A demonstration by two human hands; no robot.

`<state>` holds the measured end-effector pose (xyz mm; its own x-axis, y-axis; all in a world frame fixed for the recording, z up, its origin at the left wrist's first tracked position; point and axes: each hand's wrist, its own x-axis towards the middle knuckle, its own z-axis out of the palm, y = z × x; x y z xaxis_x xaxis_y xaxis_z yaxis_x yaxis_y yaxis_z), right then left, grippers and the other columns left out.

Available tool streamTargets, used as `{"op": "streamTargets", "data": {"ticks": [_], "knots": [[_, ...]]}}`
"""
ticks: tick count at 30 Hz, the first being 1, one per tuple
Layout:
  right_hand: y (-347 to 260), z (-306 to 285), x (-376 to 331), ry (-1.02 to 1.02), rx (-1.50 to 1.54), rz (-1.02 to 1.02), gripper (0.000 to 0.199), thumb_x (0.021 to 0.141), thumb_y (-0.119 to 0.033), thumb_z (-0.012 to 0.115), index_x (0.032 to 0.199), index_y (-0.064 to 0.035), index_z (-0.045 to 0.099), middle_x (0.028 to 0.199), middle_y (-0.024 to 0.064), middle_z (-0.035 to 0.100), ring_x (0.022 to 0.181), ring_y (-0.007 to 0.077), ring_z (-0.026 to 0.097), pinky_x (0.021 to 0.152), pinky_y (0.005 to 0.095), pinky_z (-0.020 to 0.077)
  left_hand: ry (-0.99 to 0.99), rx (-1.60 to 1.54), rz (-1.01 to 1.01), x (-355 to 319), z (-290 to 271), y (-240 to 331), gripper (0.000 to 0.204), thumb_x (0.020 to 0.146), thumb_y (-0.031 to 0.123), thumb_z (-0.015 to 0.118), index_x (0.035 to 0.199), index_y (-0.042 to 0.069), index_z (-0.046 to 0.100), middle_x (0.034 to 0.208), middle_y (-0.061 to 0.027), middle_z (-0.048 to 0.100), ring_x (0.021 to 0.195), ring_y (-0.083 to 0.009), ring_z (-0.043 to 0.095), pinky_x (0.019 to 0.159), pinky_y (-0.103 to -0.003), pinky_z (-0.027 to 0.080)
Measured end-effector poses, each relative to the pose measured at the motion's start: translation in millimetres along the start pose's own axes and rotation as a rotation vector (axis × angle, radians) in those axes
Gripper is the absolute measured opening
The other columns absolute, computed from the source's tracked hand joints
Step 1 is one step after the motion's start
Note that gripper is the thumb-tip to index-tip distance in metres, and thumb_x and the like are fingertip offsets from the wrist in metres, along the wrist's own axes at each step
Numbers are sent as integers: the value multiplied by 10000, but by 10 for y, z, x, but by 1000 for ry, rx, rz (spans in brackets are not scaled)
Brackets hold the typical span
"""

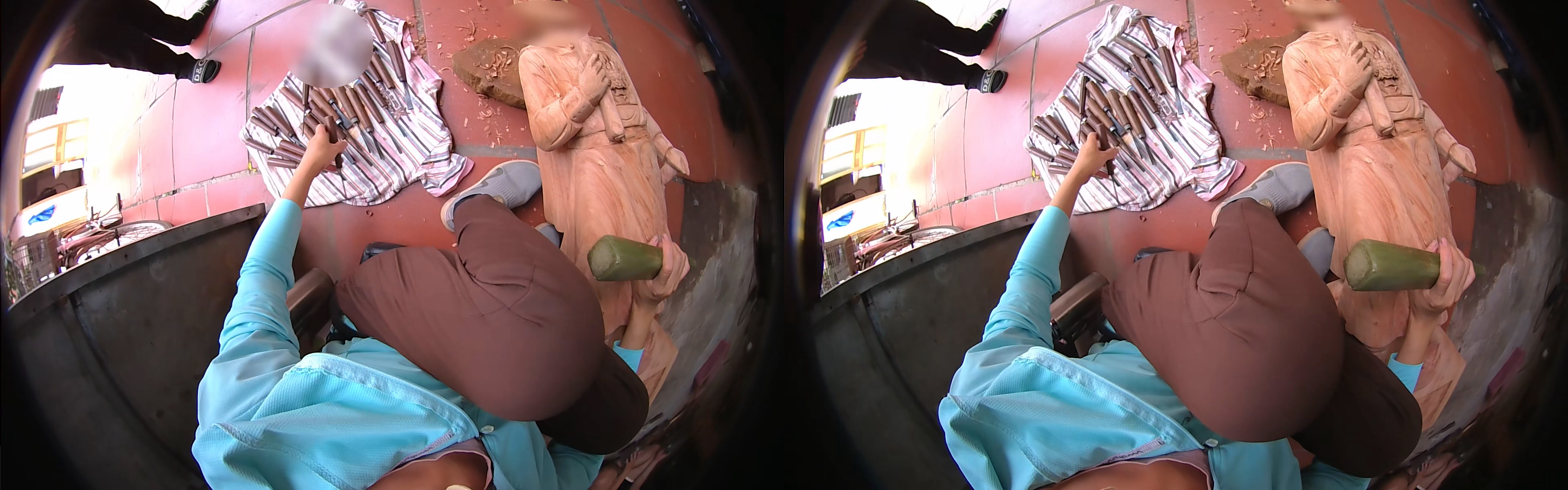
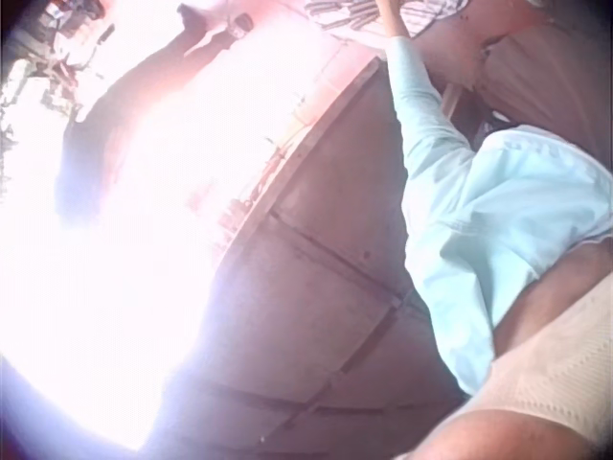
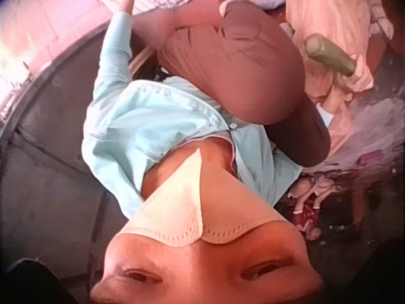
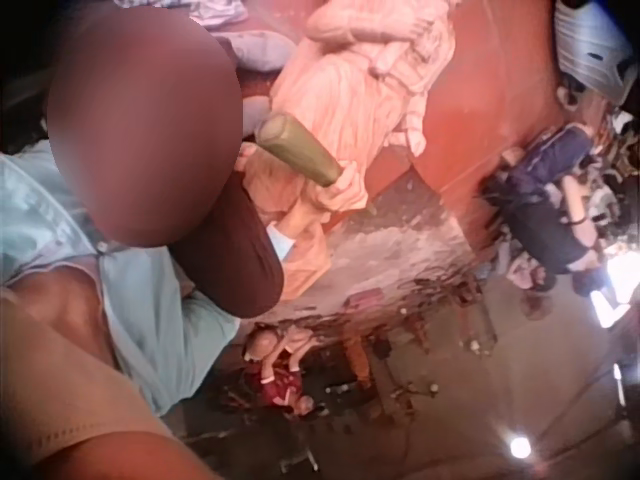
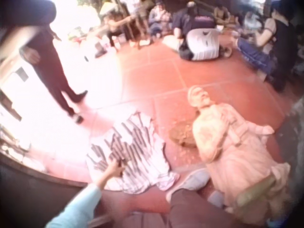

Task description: The person carves a wooden statue of a standing figure using a chisel and a wooden mallet. They strike the chisel repeatedly to shape the wood, focusing on the torso and legs of the figure. The person occasionally pauses to select different chisels from a striped cloth nearby.

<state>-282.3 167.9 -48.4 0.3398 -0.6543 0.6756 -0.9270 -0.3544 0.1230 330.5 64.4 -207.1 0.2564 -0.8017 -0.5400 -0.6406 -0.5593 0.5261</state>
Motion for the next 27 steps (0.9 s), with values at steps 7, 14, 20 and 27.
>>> {"op": "streamTargets", "data": {"ticks": [7,14,20,27], "knots": [[-39,-27,50,-2,8,-2,372,797,55,694,1136,-25,562,906,123,652,788,283,636,764,408,483,45,-473,-63,458,486,147,417,946,290,556,989,-124,570,851,-221,665,723,-292,699,513,-381,599],[-77,-107,117,-44,43,43,341,794,47,649,1112,-39,560,866,113,575,764,294,597,747,456,455,250,410,270,323,793,85,375,774,372,683,940,36,668,911,-217,673,915,-406,644,802,-489,514],[-56,-98,90,-9,103,102,331,817,-204,650,1122,-100,576,864,74,525,762,260,570,758,449,422,-82,-244,-146,848,572,-657,180,788,15,716,916,-77,628,797,-173,671,680,-304,696,562,-427,589],[16,-212,24,7,86,130,421,780,-310,698,1137,-117,588,852,76,517,762,274,564,737,445,421,-341,-836,-69,-418,222,1382,308,937,-5,501,1222,-51,396,1044,-181,653,960,-302,679,651,-340,592]]}}
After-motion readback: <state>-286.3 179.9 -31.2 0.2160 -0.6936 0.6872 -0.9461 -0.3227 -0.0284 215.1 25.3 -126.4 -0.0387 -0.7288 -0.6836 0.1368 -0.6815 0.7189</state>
